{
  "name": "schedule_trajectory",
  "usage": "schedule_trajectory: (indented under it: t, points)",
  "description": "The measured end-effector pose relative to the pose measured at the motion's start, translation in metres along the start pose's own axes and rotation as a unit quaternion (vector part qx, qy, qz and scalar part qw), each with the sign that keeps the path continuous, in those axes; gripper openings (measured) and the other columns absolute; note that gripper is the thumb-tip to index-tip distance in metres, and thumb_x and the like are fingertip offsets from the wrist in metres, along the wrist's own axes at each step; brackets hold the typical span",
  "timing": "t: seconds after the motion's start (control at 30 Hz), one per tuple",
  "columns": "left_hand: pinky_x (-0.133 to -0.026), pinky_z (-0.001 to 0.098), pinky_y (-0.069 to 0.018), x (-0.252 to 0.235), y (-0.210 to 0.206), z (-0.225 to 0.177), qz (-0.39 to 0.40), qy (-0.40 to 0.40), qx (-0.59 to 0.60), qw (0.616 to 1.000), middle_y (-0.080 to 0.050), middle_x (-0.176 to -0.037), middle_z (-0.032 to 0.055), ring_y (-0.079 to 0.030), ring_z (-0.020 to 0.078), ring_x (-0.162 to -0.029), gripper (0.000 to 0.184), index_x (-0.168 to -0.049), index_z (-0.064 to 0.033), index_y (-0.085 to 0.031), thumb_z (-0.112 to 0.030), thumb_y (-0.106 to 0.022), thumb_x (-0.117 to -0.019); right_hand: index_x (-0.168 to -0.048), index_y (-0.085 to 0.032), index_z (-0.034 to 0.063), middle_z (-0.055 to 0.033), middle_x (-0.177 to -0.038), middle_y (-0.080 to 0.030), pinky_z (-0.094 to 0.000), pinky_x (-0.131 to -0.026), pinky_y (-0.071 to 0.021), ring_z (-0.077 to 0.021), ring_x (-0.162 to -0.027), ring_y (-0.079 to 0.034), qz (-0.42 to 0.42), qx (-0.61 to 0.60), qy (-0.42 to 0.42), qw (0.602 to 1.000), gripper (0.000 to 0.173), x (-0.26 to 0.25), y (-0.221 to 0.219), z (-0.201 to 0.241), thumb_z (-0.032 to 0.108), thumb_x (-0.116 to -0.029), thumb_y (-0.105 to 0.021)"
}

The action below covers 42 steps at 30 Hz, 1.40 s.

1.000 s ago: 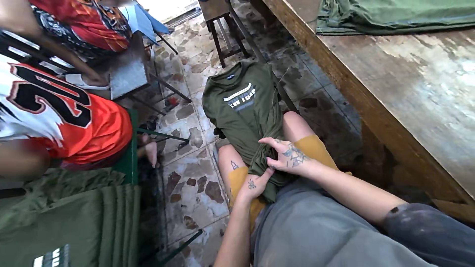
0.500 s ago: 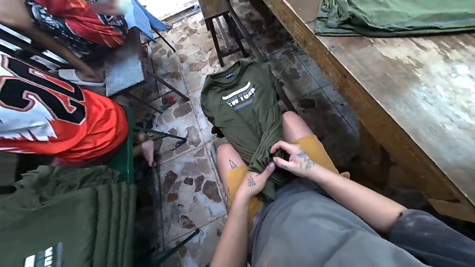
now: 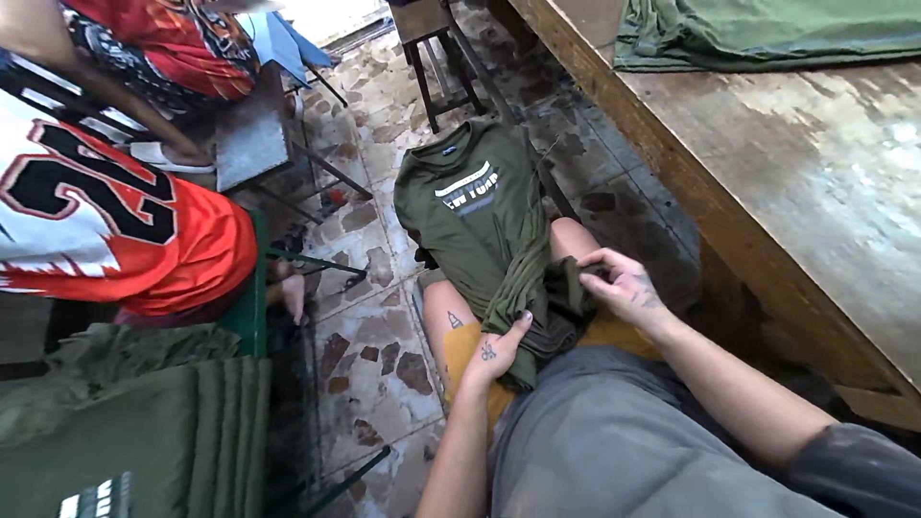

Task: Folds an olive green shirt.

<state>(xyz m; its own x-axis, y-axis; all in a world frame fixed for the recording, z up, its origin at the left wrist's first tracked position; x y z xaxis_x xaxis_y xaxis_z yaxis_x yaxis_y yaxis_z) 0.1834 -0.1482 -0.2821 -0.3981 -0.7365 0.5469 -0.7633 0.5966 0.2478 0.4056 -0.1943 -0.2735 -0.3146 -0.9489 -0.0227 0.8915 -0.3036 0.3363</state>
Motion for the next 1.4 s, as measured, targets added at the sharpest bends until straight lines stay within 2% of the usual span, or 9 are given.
schedule_trajectory:
  t: [0.13, 0.37, 0.5, 0.57, 0.67, 0.8, 1.0, 1.17, 1.4]
  points:
    - [-0.107, 0.0419, -0.0469, 0.002, -0.003, -0.007, 0.026, 0.03, -0.069, 0.997, -0.067, -0.124, 0.0171, -0.063, 0.0185, -0.118, 0.045, -0.131, 0.0026, -0.06, -0.034, -0.054, -0.1064, -0.12, -0.069, -0.0024, -0.0195, -0.112, -0.073, -0.0428, -0.093, -0.0553, -0.0268, -0.102, -0.071, 0.12, 0.04, 0.054, 0.991, 0.03, 0.0, -0.052, 0.027, 0.014, -0.0952, -0.062]
    - [-0.106, 0.043, -0.0473, 0.001, 0.002, 0.003, 0.039, 0.036, -0.09, 0.995, -0.069, -0.121, 0.0168, -0.064, 0.0192, -0.116, 0.044, -0.129, 0.0022, -0.062, -0.034, -0.057, -0.1044, -0.116, -0.07, -0.0019, -0.0192, -0.103, -0.073, -0.0401, -0.087, -0.0549, -0.0255, -0.093, -0.07, 0.125, 0.034, 0.068, 0.989, 0.029, -0.008, -0.072, 0.028, 0.019, -0.0961, -0.064]
    - [-0.108, 0.0426, -0.046, -0.002, -0.002, -0.001, 0.056, 0.021, -0.104, 0.993, -0.067, -0.123, 0.0173, -0.063, 0.0198, -0.119, 0.042, -0.13, 0.0019, -0.062, -0.031, -0.058, -0.1044, -0.12, -0.068, -0.0022, -0.0206, -0.113, -0.072, -0.0463, -0.098, -0.0518, -0.0306, -0.108, -0.069, 0.161, 0.077, 0.058, 0.982, 0.033, -0.012, -0.074, 0.029, 0.018, -0.0945, -0.063]
    - [-0.108, 0.0408, -0.046, -0.001, -0.003, -0.004, 0.055, 0.01, -0.1, 0.993, -0.067, -0.124, 0.0171, -0.062, 0.0185, -0.119, 0.041, -0.132, 0.0023, -0.06, -0.028, -0.058, -0.1043, -0.118, -0.068, -0.0042, -0.0224, -0.111, -0.072, -0.0498, -0.097, -0.0513, -0.0342, -0.108, -0.069, 0.171, 0.096, 0.068, 0.978, 0.031, -0.013, -0.077, 0.032, 0.015, -0.0947, -0.062]
    - [-0.105, 0.036, -0.0485, -0.003, -0.001, -0.002, 0.034, 0.004, -0.058, 0.998, -0.068, -0.122, 0.0134, -0.064, 0.013, -0.115, 0.041, -0.131, 0.0013, -0.06, -0.029, -0.059, -0.1039, -0.101, -0.071, -0.0039, -0.0177, -0.095, -0.073, -0.0396, -0.081, -0.057, -0.0247, -0.09, -0.072, 0.083, 0.04, 0.165, 0.982, 0.021, -0.007, -0.061, 0.031, 0.007, -0.0884, -0.059]
    - [-0.104, 0.0398, -0.0498, -0.001, 0.003, 0.004, 0.033, 0.034, -0.062, 0.997, -0.07, -0.118, 0.0138, -0.065, 0.0156, -0.113, 0.045, -0.129, 0.0004, -0.062, -0.036, -0.061, -0.1022, -0.099, -0.067, -0.0052, -0.0136, -0.093, -0.071, -0.0252, -0.08, -0.0536, -0.0102, -0.087, -0.066, 0.089, -0.035, 0.195, 0.976, 0.02, 0.006, -0.031, 0.028, 0.006, -0.0873, -0.055]
    - [-0.108, 0.0354, -0.0469, -0.002, -0.009, -0.011, 0.076, -0.026, -0.11, 0.991, -0.068, -0.124, 0.0116, -0.062, 0.0124, -0.118, 0.047, -0.132, 0.0, -0.06, -0.028, -0.071, -0.096, -0.103, -0.067, -0.0061, -0.016, -0.099, -0.071, -0.0265, -0.086, -0.0535, -0.0129, -0.094, -0.067, 0.125, -0.063, 0.191, 0.971, 0.022, 0.004, -0.051, 0.024, 0.006, -0.0898, -0.055]
    - [-0.108, 0.0371, -0.0471, -0.003, -0.009, -0.008, 0.078, -0.024, -0.129, 0.988, -0.069, -0.123, 0.0113, -0.063, 0.0133, -0.118, 0.046, -0.131, -0.0015, -0.062, -0.029, -0.072, -0.0949, -0.111, -0.067, -0.0034, -0.0167, -0.104, -0.071, -0.0333, -0.09, -0.0525, -0.0165, -0.1, -0.066, 0.167, -0.055, 0.134, 0.975, 0.033, 0.0, -0.06, 0.023, 0.026, -0.0973, -0.061]
    - [-0.109, 0.0374, -0.0464, -0.005, -0.011, -0.007, 0.074, -0.01, -0.136, 0.988, -0.068, -0.125, 0.0113, -0.062, 0.0138, -0.12, 0.047, -0.132, -0.0023, -0.062, -0.031, -0.072, -0.0956, -0.104, -0.068, -0.0034, -0.0147, -0.095, -0.071, -0.0303, -0.08, -0.0535, -0.0142, -0.089, -0.067, 0.106, -0.048, 0.108, 0.987, 0.022, 0.001, -0.061, 0.016, 0.01, -0.0907, -0.056]
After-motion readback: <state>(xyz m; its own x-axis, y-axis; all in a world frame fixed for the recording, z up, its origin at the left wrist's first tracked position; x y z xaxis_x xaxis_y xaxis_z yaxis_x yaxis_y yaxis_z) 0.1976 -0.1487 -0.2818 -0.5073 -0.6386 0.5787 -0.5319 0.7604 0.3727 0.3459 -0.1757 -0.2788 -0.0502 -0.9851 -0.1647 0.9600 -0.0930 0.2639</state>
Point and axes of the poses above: each hand's wrist, its own x-axis away from the middle knuckle, its own y-axis out of the back of the hand, z = x × y, the point moved 6 cm from there along -x, towards the middle knuckle
